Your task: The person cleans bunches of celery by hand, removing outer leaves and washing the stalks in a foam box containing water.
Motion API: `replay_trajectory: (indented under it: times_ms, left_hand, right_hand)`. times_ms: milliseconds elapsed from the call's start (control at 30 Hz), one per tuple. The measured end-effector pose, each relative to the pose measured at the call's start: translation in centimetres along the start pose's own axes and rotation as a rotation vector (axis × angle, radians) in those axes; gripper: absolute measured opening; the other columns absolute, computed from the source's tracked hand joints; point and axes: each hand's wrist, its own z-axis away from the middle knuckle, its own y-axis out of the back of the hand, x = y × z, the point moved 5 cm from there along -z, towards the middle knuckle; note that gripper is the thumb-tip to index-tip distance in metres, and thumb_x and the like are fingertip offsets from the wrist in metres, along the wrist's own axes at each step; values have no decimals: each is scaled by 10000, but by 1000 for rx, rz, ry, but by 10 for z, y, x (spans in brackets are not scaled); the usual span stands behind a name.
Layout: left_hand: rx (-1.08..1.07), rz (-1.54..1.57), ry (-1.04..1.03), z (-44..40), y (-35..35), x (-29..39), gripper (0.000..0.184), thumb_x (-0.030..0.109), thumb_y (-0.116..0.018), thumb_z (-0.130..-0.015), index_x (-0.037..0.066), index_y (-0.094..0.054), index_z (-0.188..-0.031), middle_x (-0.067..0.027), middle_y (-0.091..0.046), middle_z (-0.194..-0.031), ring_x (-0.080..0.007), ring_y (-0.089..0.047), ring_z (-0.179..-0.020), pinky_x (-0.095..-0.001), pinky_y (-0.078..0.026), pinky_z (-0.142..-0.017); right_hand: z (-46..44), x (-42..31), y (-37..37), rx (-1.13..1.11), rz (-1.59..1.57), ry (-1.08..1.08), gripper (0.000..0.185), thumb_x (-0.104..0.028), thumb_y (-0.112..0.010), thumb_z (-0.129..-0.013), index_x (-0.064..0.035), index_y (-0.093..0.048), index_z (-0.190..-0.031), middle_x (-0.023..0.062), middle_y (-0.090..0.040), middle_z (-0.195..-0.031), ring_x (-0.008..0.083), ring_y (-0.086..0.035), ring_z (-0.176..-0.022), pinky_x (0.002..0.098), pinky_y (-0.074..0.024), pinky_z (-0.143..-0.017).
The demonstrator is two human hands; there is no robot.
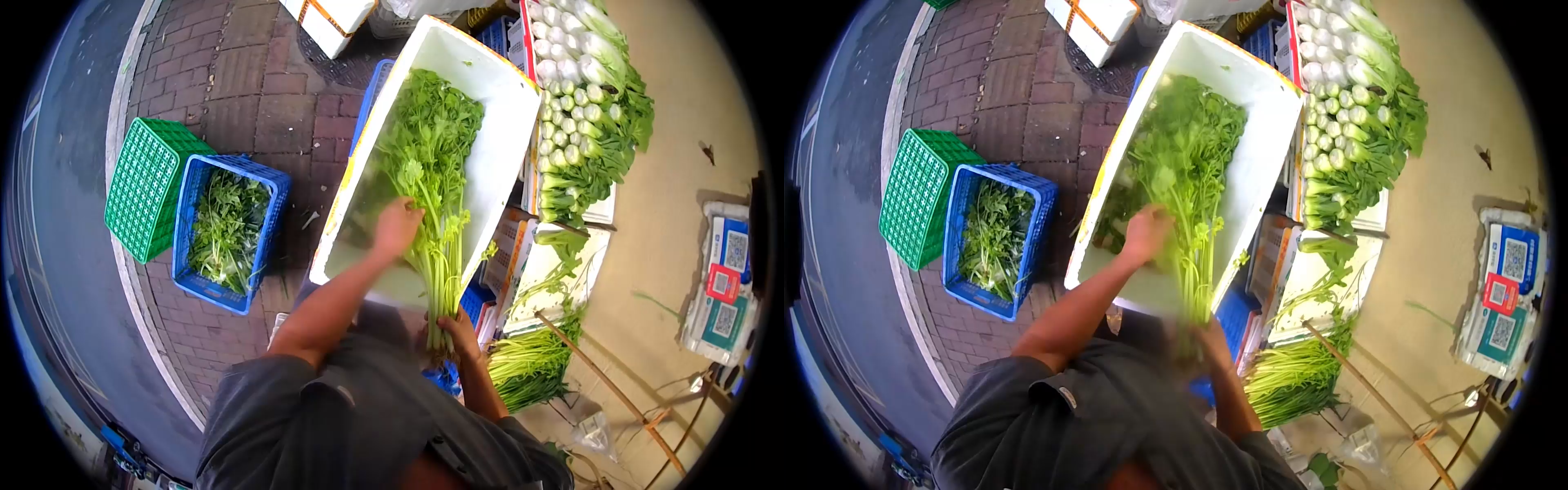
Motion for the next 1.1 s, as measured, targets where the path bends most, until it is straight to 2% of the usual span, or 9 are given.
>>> replay_trajectory:
  times_ms: [100,233,333,433,533,633,733,833,1100]
  left_hand:
    - [-17,57,146,-24,-27,-49,315,247,-727,-858,-26,-706,-1013,-209,-726,-859,-331,-715,-759,-406,-552,-690]
    - [-201,356,419,-19,-32,-56,258,175,-738,-805,-54,-694,-914,-173,-692,-723,-265,-669,-587,-394,-518,-561]
    - [-167,371,391,-15,-38,-63,222,143,-738,-794,-64,-676,-847,-142,-643,-647,-217,-608,-501,-383,-472,-486]
    - [-103,440,393,-7,-32,-60,185,127,-715,-814,-52,-675,-841,-133,-648,-659,-223,-594,-486,-373,-470,-482]
    - [-39,649,483,4,-17,-59,146,116,-703,-839,-28,-681,-842,-114,-650,-682,-209,-602,-526,-357,-482,-504]
    - [-83,763,483,6,1,-47,150,119,-700,-871,-13,-677,-938,-102,-669,-776,-193,-646,-667,-335,-521,-590]
    - [-62,833,445,11,14,-21,255,154,-697,-909,-18,-631,-1086,-108,-678,-891,-199,-659,-805,-334,-550,-692]
    - [-191,995,465,16,22,3,335,176,-670,-943,-30,-566,-1186,-128,-674,-989,-220,-655,-852,-362,-565,-760]
    - [-239,1175,505,15,7,12,213,114,-535,-1013,-32,-564,-1165,-69,-572,-899,-214,-569,-783,-428,-559,-796]
  right_hand:
    - [12,-4,-6,0,11,-31,401,-108,-647,-842,30,-559,-1208,138,-685,-980,243,-702,-763,360,-602,-712]
    - [20,-5,-7,33,24,-24,398,-110,-645,-847,28,-563,-1211,132,-689,-990,233,-703,-770,349,-600,-707]
    - [25,-6,-8,25,-19,-32,406,-123,-653,-854,20,-557,-1222,132,-689,-997,232,-703,-770,346,-602,-698]
    - [32,-7,-9,44,-122,-47,423,-139,-665,-863,6,-546,-1242,133,-687,-1001,237,-704,-767,356,-611,-688]
    - [33,0,-3,38,-188,-48,434,-151,-671,-872,-9,-536,-1259,133,-682,-1004,245,-706,-769,373,-619,-680]
    - [33,7,6,64,-191,-61,433,-157,-672,-878,-13,-535,-1262,133,-678,-1002,251,-707,-774,379,-621,-674]
    - [33,9,11,62,-152,-85,429,-162,-676,-879,-14,-538,-1258,132,-679,-997,252,-706,-776,375,-620,-671]
    - [37,8,11,53,-155,-65,435,-173,-681,-875,-14,-542,-1255,131,-680,-995,251,-704,-774,370,-617,-668]
    - [42,22,18,14,-131,-28,472,-196,-703,-851,-8,-541,-1252,130,-671,-1002,254,-702,-774,384,-615,-674]
